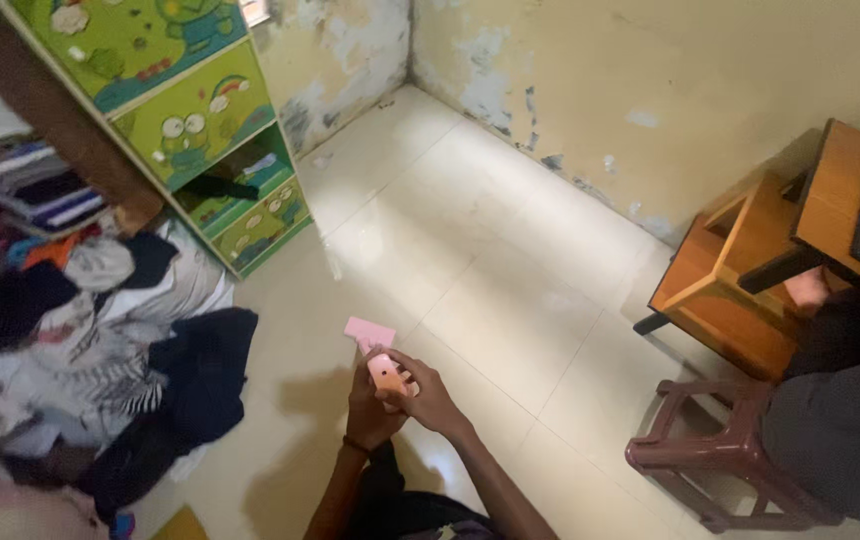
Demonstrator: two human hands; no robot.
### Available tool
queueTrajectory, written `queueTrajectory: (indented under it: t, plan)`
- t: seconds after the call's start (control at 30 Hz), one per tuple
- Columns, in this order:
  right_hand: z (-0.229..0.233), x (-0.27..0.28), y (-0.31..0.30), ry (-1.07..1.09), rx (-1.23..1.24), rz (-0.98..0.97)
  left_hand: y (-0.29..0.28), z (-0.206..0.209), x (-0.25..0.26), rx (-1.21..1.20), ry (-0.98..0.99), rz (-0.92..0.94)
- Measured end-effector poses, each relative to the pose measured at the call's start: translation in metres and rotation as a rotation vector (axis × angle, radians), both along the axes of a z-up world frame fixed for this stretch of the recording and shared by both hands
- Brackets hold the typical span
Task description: The person cleans the floor using a small handheld pink squeegee tool, moving it back and forth across the tiles.
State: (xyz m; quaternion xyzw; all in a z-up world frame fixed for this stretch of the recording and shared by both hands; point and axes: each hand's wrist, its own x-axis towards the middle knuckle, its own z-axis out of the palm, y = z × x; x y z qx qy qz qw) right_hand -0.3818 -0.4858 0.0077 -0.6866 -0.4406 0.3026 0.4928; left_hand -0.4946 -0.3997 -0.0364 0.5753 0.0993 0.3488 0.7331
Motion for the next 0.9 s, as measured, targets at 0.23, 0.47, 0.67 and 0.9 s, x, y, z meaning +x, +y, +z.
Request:
queueTrajectory:
  t: [0.23,0.47,0.67,0.9]
  plan:
    - [0.017,0.053,0.068,0.038,-0.028,-0.056,0.082,-0.008,0.054,-0.890,-0.290,-0.321]
    - [0.027,0.110,0.104,0.024,-0.151,-0.133,0.123,-0.012,0.115,-0.077,-0.095,-0.138]
    - [-0.015,0.194,0.105,-0.006,-0.119,-0.213,0.172,0.005,0.189,0.982,0.214,0.247]
    - [-0.110,0.370,0.076,0.077,-0.205,-0.626,0.255,0.030,0.303,1.024,0.196,0.297]
